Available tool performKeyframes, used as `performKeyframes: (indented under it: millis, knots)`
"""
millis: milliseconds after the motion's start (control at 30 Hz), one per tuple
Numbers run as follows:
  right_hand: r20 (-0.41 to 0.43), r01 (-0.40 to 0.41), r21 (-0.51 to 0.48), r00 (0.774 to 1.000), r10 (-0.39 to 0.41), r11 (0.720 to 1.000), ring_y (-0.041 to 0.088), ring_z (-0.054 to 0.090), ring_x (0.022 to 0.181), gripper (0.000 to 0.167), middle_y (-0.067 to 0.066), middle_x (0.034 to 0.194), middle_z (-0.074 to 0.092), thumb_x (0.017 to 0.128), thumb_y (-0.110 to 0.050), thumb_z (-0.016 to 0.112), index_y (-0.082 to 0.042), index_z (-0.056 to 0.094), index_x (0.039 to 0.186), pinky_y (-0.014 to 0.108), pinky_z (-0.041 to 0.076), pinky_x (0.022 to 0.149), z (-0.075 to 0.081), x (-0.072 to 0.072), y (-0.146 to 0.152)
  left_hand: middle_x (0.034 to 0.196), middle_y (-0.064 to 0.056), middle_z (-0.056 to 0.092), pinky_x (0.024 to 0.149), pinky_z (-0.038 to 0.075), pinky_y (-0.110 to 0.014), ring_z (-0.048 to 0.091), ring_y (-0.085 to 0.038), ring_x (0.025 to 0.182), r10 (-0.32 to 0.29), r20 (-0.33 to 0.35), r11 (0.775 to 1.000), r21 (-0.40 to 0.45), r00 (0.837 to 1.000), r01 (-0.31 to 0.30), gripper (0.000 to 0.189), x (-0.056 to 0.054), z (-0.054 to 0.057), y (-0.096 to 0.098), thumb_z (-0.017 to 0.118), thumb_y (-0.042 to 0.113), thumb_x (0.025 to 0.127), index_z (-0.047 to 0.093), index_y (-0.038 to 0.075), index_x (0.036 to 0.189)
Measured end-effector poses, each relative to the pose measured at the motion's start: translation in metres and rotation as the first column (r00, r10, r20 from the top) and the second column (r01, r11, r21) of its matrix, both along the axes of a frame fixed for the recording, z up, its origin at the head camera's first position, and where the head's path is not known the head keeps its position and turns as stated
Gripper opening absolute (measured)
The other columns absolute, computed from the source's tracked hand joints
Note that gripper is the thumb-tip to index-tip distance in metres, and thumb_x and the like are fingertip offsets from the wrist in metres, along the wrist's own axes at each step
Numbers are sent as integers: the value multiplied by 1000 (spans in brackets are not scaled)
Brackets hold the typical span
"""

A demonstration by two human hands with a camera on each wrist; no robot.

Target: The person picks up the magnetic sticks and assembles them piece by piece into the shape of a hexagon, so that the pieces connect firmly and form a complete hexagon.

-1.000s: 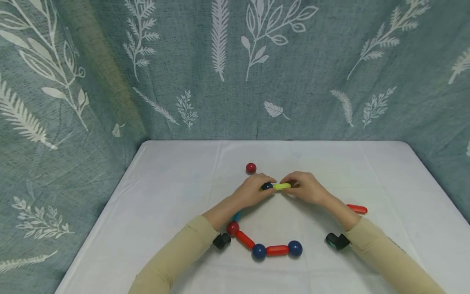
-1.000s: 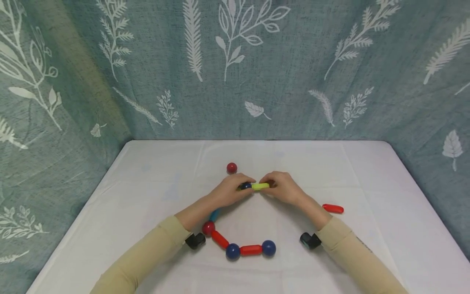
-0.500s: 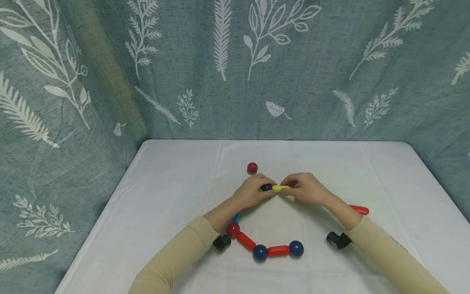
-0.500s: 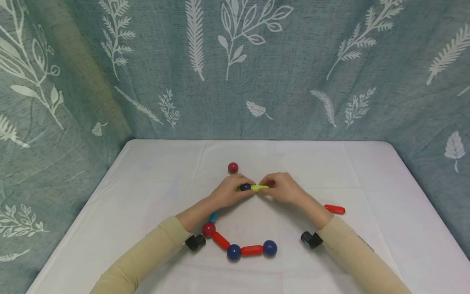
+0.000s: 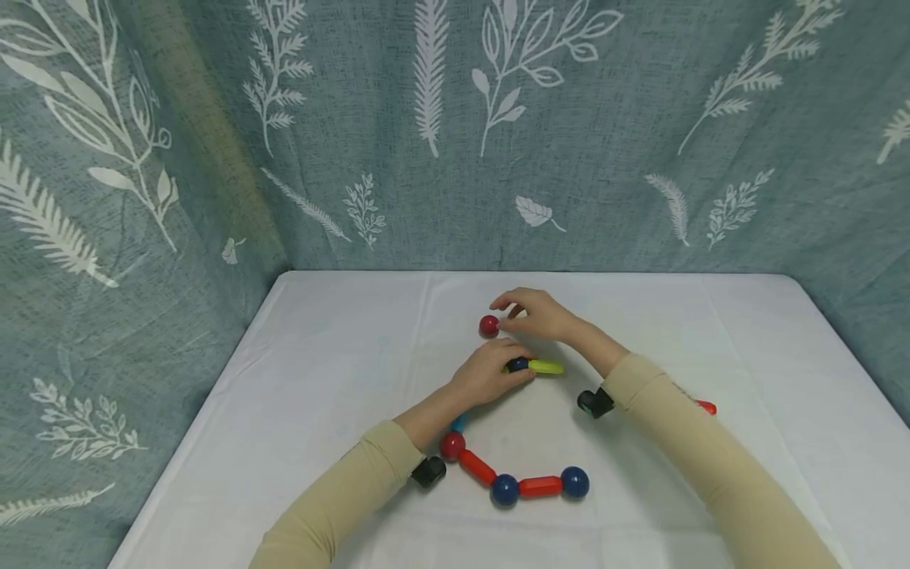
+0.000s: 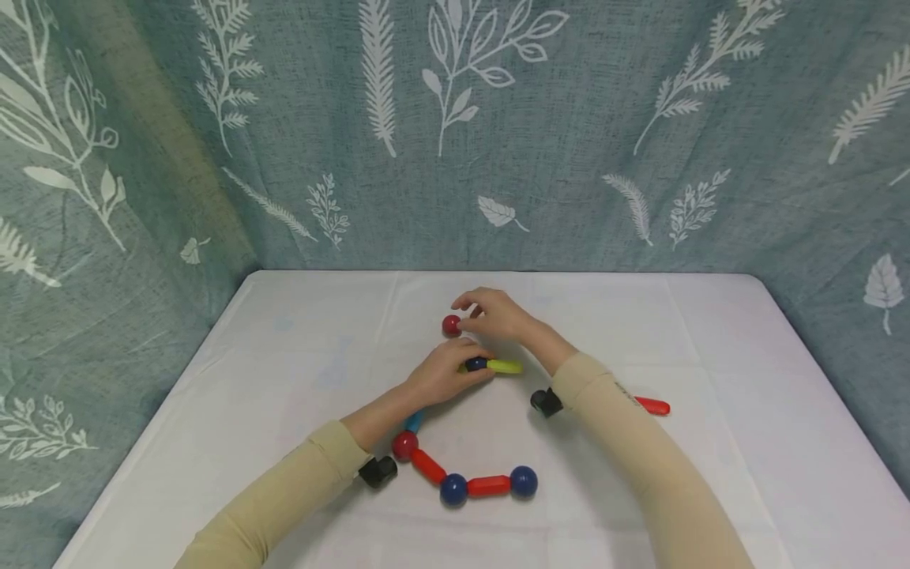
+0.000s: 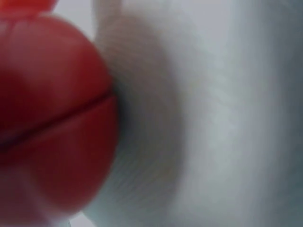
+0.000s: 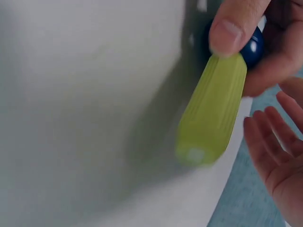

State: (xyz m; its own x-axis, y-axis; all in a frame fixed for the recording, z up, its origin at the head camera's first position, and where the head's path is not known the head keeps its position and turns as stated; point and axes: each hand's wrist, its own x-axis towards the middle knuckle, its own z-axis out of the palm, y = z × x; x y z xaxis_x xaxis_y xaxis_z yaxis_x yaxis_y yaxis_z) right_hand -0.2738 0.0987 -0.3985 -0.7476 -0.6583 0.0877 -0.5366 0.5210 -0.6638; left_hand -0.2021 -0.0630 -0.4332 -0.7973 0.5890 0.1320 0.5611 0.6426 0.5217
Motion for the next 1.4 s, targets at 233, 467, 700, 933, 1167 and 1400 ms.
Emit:
performKeyframes:
  millis: [233, 467, 700, 933, 1167, 1400]
  knots:
    - [37, -26, 118, 999, 21, 993, 32, 59, 110, 34, 17, 121, 60, 91, -8, 68, 0, 63, 124, 40, 48, 92, -1, -5, -23, 117, -8, 63, 96, 45, -35, 56, -22, 112, 1, 1, 1000, 25, 1000, -1, 26, 2, -1, 1, 66, 25, 94, 70, 9, 114]
    - [70, 129, 132, 988, -139, 983, 30, 61, 107, 33, 16, 117, 64, 90, -13, 70, -3, 63, 120, 39, 51, 88, -5, -4, -11, 119, -5, 63, 97, 45, -34, 56, -21, 113, -6, -3, 1000, 8, 1000, 6, 27, 1, -2, 3, 65, 26, 95, 69, 11, 117]
    - [168, 245, -7, 956, -240, 970, 33, 62, 108, 43, 18, 122, 61, 93, -21, 68, -6, 59, 132, 44, 51, 87, -9, 14, 37, 118, -5, 64, 94, 46, -35, 57, -21, 110, 18, 31, 1000, 6, 999, -18, 28, 1, -2, 3, 66, 27, 95, 69, 14, 119]
    - [301, 356, -11, 892, -336, 934, 33, 59, 113, 46, 18, 128, 59, 91, -30, 70, -8, 61, 130, 43, 51, 87, -19, 47, 82, 112, -3, 65, 93, 46, -32, 58, -19, 107, 37, 44, 999, -3, 998, -37, 28, 0, -2, 2, 66, 29, 94, 69, 15, 119]
    - [338, 394, -18, 867, -365, 919, 32, 59, 111, 44, 15, 117, 64, 88, -26, 73, -5, 61, 125, 44, 48, 90, -26, 70, 101, 111, -3, 65, 90, 47, -32, 58, -19, 105, 41, 56, 999, 14, 998, -42, 28, 0, -1, 1, 67, 29, 94, 69, 14, 118]
    - [336, 363, -49, 883, -327, 930, 28, 60, 108, 41, 9, 111, 67, 87, -25, 74, -6, 62, 122, 43, 47, 89, -30, 79, 101, 111, -4, 65, 91, 47, -33, 59, -19, 105, 46, 64, 999, 20, 997, -48, 27, 0, -1, 2, 67, 27, 94, 69, 15, 118]
